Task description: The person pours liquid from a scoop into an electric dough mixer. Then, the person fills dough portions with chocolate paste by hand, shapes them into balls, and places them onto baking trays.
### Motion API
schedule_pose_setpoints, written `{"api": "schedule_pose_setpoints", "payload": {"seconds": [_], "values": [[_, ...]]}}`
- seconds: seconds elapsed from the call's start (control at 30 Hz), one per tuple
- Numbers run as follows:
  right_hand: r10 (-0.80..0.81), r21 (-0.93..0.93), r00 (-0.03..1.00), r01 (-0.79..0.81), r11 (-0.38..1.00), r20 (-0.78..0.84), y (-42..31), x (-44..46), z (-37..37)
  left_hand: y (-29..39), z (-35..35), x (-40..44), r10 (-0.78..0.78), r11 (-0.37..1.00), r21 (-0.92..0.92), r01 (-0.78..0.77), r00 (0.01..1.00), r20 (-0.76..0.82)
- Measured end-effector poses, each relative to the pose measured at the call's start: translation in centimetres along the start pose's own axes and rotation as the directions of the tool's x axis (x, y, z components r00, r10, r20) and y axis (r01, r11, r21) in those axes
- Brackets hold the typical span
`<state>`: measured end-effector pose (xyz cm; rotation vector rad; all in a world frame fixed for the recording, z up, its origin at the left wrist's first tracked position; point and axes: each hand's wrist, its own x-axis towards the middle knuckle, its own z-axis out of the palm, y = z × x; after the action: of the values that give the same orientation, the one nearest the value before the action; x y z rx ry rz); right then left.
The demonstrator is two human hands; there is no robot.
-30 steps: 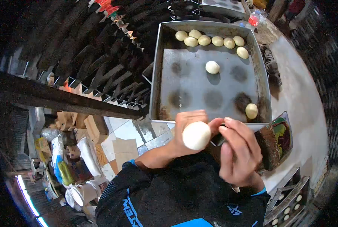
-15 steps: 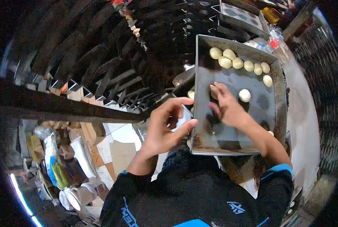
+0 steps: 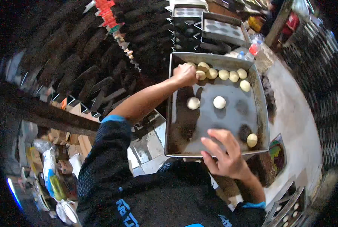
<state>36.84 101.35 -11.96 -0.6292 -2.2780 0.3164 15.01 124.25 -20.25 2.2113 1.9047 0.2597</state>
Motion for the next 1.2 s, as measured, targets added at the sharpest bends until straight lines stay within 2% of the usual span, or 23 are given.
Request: {"api": "schedule_pose_setpoints", "payload": {"seconds": [0.07,0.17,0.2,0.27,0.3,0.33,0.4,0.43,0.47,0.53,0.57,0.63,0.7,0.77,0.8,0.83,0.87,0.93,0.97,1.07,1.13,1.17,1.2], "values": [[-0.005,0.032,0.999,0.006,0.999,-0.033,-0.6,-2.3,-1.1,1.8,0.1,1.4,-0.257,0.957,-0.129,0.261,0.965,0.049],[0.134,0.011,0.987,-0.134,0.991,-0.083,-0.4,-6.7,-3.4,3.7,-1.1,0.0,-0.401,0.867,-0.276,0.416,0.909,0.110],[0.173,0.030,0.979,-0.171,0.985,-0.104,-0.2,-8.0,-4.5,4.0,-1.0,-1.0,-0.365,0.866,-0.306,0.396,0.918,0.153],[0.242,0.083,0.958,-0.231,0.969,-0.153,0.0,-10.3,-7.2,5.8,-1.6,-4.0,-0.293,0.872,-0.420,0.252,0.956,-0.034],[0.289,0.146,0.940,-0.265,0.953,-0.181,0.4,-11.5,-8.3,6.8,-1.4,-5.5,-0.221,0.880,-0.465,0.093,0.948,-0.228],[0.337,0.226,0.918,-0.290,0.930,-0.210,1.4,-13.0,-8.7,8.1,-0.9,-7.3,-0.151,0.875,-0.478,-0.075,0.896,-0.417],[0.525,0.501,0.820,-0.365,0.785,-0.225,2.2,-14.3,-9.0,13.6,-1.9,-13.2,-0.037,0.790,-0.527,-0.314,0.834,-0.551],[0.665,0.697,0.732,-0.401,0.595,-0.146,2.4,-14.7,-8.4,16.1,-1.2,-16.0,0.045,0.701,-0.577,-0.419,0.834,-0.550],[0.661,0.706,0.738,-0.396,0.587,-0.137,2.6,-15.2,-8.0,18.5,-0.4,-18.7,0.124,0.596,-0.621,-0.508,0.823,-0.554],[0.704,0.916,0.706,-0.330,0.229,0.078,2.9,-16.2,-7.2,22.7,-1.4,-23.5,0.378,0.617,-0.590,-0.520,0.854,-0.358],[0.736,0.850,0.670,-0.332,0.410,-0.094,2.9,-17.3,-6.5,24.6,-1.7,-25.1,0.376,0.576,-0.609,-0.546,0.838,-0.396],[0.700,0.659,0.682,-0.428,0.618,-0.213,0.1,-16.9,-9.4,26.4,-1.8,-27.7,0.370,0.527,-0.626,-0.575,0.818,-0.440],[0.663,0.539,0.685,-0.451,0.712,-0.302,-1.6,-16.9,-9.8,26.8,-2.0,-29.9,0.204,0.487,-0.777,-0.399,0.917,-0.342],[0.200,0.184,0.849,-0.124,0.975,-0.488,-2.8,-17.0,-8.5,26.1,-0.4,-31.2,0.206,0.445,-0.809,-0.385,0.923,-0.326],[0.183,0.247,0.853,-0.066,0.967,-0.489,-4.5,-16.5,-7.5,25.8,0.2,-32.0,0.204,0.411,-0.837,-0.361,0.931,-0.301],[0.212,0.301,0.833,-0.057,0.952,-0.510,-5.4,-16.9,-6.7,26.3,0.0,-33.3,0.046,0.371,-0.873,-0.318,0.945,-0.325],[0.239,0.354,0.812,-0.043,0.934,-0.532,-6.3,-17.0,-5.8,26.0,0.0,-34.5,0.050,0.372,-0.870,-0.325,0.942,-0.331],[0.387,0.525,0.697,-0.018,0.851,-0.604,-9.0,-16.4,-4.2,25.1,0.3,-37.1,0.108,0.547,-0.663,-0.512,0.828,-0.550],[0.249,0.342,0.826,-0.073,0.937,-0.505,-9.5,-16.7,-4.5,24.7,1.2,-38.9,0.125,0.472,-0.693,-0.545,0.819,-0.560],[0.172,0.097,0.812,-0.142,0.985,-0.558,-13.9,-17.3,-1.6,22.2,3.7,-42.9,0.145,0.421,-0.667,-0.614,0.772,-0.619],[0.209,0.186,0.754,-0.117,0.975,-0.623,-15.5,-18.6,1.2,23.0,4.0,-45.6,-0.050,0.136,-0.852,-0.505,0.856,-0.515],[0.334,0.283,0.728,-0.198,0.938,-0.599,-17.1,-19.1,2.1,22.5,4.3,-46.6,0.024,0.113,-0.882,-0.457,0.889,-0.458],[0.307,0.273,0.796,-0.184,0.944,-0.522,-17.8,-19.2,2.2,22.5,4.4,-47.5,0.031,0.097,-0.895,-0.436,0.900,-0.435]]}}
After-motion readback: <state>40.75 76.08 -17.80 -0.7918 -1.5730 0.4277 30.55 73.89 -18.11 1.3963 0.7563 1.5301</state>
